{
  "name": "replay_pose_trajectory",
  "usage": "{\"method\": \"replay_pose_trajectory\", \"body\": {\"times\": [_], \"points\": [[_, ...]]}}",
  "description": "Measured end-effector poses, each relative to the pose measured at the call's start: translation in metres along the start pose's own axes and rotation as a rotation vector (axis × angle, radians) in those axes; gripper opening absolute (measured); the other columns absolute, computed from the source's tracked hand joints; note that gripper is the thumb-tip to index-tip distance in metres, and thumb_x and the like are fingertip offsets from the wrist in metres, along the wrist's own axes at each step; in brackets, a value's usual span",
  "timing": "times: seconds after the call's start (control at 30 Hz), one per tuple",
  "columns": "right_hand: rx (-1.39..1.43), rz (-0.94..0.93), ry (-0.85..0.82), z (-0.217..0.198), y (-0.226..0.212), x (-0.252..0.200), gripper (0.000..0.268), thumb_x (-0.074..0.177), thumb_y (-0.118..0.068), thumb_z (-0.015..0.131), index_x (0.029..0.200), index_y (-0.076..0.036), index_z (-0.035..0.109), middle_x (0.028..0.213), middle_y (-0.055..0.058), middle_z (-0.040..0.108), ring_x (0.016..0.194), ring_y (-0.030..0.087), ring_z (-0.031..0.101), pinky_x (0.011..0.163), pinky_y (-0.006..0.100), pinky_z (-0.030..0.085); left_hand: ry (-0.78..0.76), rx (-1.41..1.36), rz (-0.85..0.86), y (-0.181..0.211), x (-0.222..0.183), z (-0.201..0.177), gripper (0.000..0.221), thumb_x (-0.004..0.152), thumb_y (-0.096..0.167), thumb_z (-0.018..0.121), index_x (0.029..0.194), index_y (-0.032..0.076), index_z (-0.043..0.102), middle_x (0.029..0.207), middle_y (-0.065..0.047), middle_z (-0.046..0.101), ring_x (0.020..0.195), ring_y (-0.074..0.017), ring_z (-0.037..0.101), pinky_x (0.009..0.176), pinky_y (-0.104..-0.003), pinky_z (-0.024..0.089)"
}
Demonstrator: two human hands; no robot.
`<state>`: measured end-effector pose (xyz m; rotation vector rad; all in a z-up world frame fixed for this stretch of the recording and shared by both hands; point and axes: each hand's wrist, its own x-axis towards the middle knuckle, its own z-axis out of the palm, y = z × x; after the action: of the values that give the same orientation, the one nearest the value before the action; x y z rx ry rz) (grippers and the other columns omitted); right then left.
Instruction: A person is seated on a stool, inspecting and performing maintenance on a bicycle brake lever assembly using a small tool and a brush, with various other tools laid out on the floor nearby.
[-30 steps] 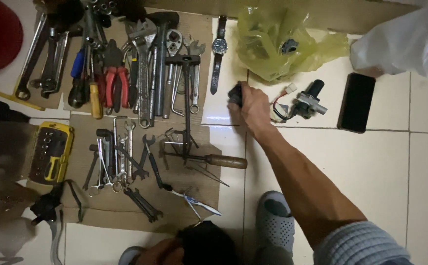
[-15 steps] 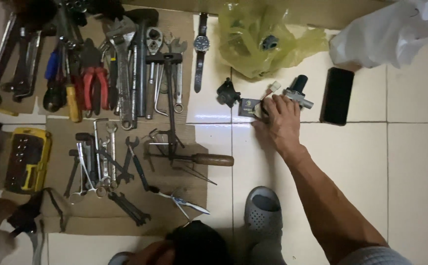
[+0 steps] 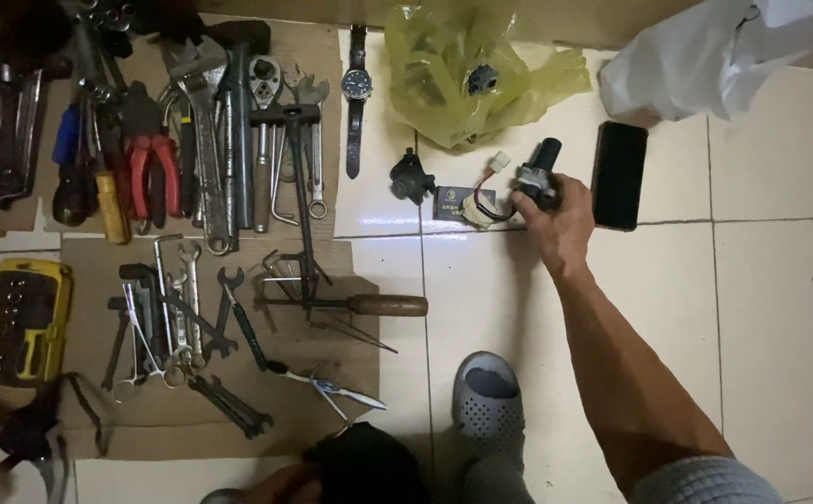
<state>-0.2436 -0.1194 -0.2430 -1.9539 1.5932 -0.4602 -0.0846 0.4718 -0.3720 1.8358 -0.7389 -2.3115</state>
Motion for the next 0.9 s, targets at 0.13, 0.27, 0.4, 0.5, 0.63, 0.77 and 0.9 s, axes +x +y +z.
{"method": "replay_pose_trajectory", "body": {"times": [0.13, 0.27, 0.4, 0.5, 0.63, 0.77, 0.9], "points": [[0.164, 0.171, 0.029, 0.002, -0.003, 0.007, 0.058, 0.073, -0.031, 0.085, 0.121, -0.005, 0.066, 0.107, 0.007, 0.074, 0.093, 0.017, 0.070, 0.083, 0.030, 0.054, -0.108, 0.152, -0.161, 0.133, -0.055, -0.041, 0.040, 0.098, 0.049, 0.042, 0.126, 0.032, 0.065, 0.126, 0.010, 0.071, 0.116, -0.0047, 0.067, 0.108, -0.031, 0.043], [0.239, 0.235, 0.011, -0.003, 0.001, 0.006, 0.053, 0.074, -0.024, 0.085, 0.122, -0.010, 0.069, 0.108, 0.004, 0.074, 0.097, 0.015, 0.069, 0.088, 0.027, 0.053, -0.135, 0.185, -0.498, 0.143, -0.055, -0.035, 0.045, 0.104, 0.048, 0.028, 0.141, 0.046, 0.055, 0.158, 0.012, 0.045, 0.148, -0.0116, 0.039, 0.126, -0.047, 0.012], [0.333, 0.252, 0.008, -0.006, 0.009, 0.006, 0.045, 0.075, -0.019, 0.084, 0.118, -0.014, 0.070, 0.112, 0.003, 0.067, 0.100, 0.014, 0.065, 0.085, 0.026, 0.053, 0.093, -0.100, -0.207, 0.084, -0.035, -0.029, 0.057, 0.094, 0.053, 0.055, 0.147, 0.033, 0.054, 0.144, 0.007, 0.067, 0.135, -0.0087, 0.063, 0.120, -0.030, 0.039], [0.387, 0.270, -0.015, -0.009, 0.006, 0.006, 0.036, 0.076, -0.014, 0.082, 0.111, -0.013, 0.072, 0.102, 0.002, 0.069, 0.093, 0.013, 0.065, 0.082, 0.024, 0.053, -0.043, -0.029, -0.277, 0.127, -0.053, -0.044, 0.054, 0.096, 0.053, 0.044, 0.147, 0.036, 0.053, 0.145, 0.008, 0.065, 0.135, -0.0092, 0.060, 0.119, -0.033, 0.038], [0.433, 0.301, 0.029, -0.008, 0.010, 0.010, 0.027, 0.076, -0.006, 0.081, 0.101, -0.014, 0.071, 0.099, 0.001, 0.068, 0.089, 0.013, 0.066, 0.080, 0.022, 0.058, 0.215, -0.084, -0.479, 0.172, -0.094, -0.030, 0.046, 0.097, 0.052, 0.057, 0.143, 0.042, 0.061, 0.141, 0.016, 0.069, 0.131, -0.0038, 0.064, 0.118, -0.026, 0.042], [0.425, 0.235, 0.003, -0.015, 0.007, 0.009, 0.029, 0.076, -0.010, 0.081, 0.104, -0.010, 0.071, 0.106, 0.003, 0.065, 0.093, 0.016, 0.064, 0.076, 0.025, 0.059, -0.019, -0.035, -0.263, 0.081, -0.029, -0.031, 0.064, 0.092, 0.057, 0.056, 0.153, 0.043, 0.045, 0.164, 0.013, 0.038, 0.153, -0.0105, 0.037, 0.129, -0.034, 0.022], [0.472, 0.256, 0.019, -0.018, 0.009, 0.008, 0.032, 0.072, -0.009, 0.082, 0.102, -0.012, 0.070, 0.104, 0.001, 0.066, 0.091, 0.014, 0.064, 0.077, 0.023, 0.056, -0.149, 0.029, -0.180, 0.119, -0.047, -0.045, 0.044, 0.097, 0.050, 0.046, 0.135, 0.034, 0.064, 0.126, 0.008, 0.073, 0.115, -0.0074, 0.069, 0.104, -0.029, 0.050]]}}
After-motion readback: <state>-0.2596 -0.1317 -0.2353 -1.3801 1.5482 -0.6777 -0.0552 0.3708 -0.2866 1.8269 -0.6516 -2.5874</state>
